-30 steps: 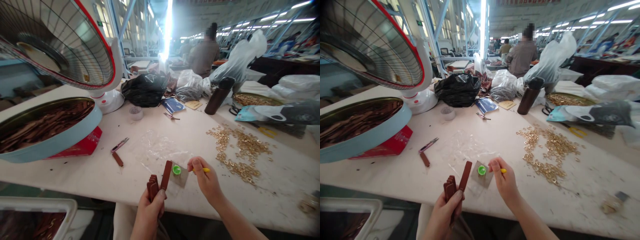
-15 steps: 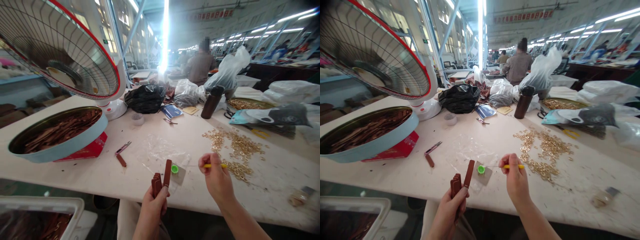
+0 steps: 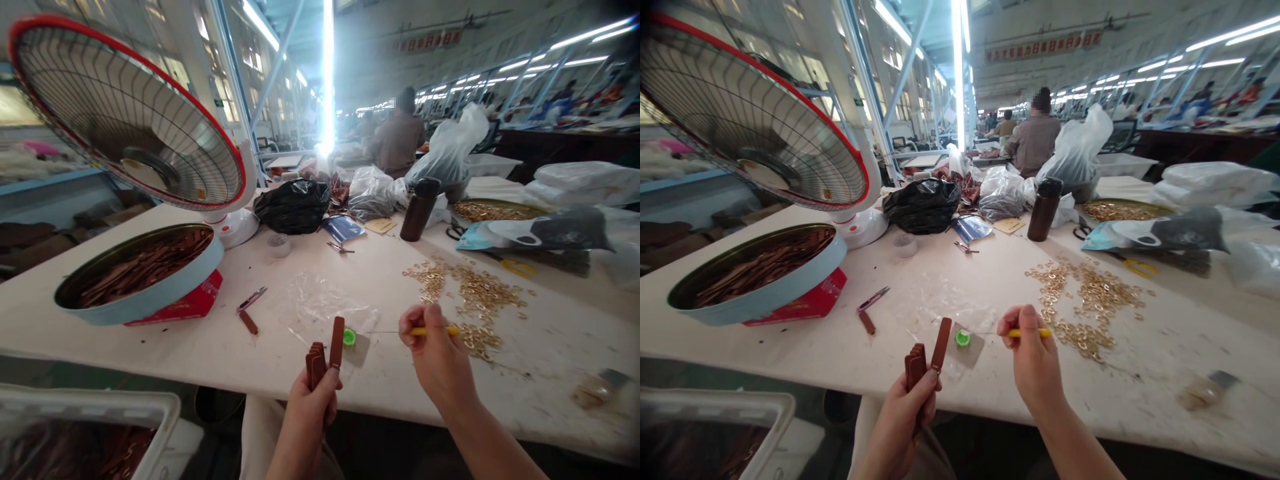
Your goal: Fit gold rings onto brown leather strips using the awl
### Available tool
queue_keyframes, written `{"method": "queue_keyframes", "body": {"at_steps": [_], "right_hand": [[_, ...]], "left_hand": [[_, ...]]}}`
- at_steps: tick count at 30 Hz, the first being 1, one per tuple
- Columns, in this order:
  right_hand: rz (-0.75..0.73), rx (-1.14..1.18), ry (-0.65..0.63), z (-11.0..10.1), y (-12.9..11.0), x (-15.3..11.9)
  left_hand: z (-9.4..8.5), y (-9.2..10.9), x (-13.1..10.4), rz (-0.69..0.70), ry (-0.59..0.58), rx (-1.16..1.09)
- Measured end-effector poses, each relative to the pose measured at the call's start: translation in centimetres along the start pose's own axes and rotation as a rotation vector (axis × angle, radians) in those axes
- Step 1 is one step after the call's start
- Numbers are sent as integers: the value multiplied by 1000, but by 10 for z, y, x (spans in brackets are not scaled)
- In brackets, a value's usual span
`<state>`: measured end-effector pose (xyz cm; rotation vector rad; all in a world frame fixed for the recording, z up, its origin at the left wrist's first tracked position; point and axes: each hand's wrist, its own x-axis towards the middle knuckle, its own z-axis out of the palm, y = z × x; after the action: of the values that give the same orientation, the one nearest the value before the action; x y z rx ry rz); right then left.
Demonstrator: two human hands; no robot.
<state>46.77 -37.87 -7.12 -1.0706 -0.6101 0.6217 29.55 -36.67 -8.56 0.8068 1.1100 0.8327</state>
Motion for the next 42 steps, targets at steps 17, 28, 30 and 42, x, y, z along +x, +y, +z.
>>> {"method": "queue_keyframes", "body": {"at_steps": [17,28,30,42], "right_hand": [[75,90,-146,3,-15,-28],[-64,42,27,-36,-41,-38],[-75,-175,-27,-42,-37,-42],[204,-227,-609,-21,-23,-62]], "left_hand": [[11,9,-2,-68,-143,36],[21,11,-26,-22,-93,7],[23,9,-29,-16,-96,-2],[37,1,-46,36,-152,62]]}}
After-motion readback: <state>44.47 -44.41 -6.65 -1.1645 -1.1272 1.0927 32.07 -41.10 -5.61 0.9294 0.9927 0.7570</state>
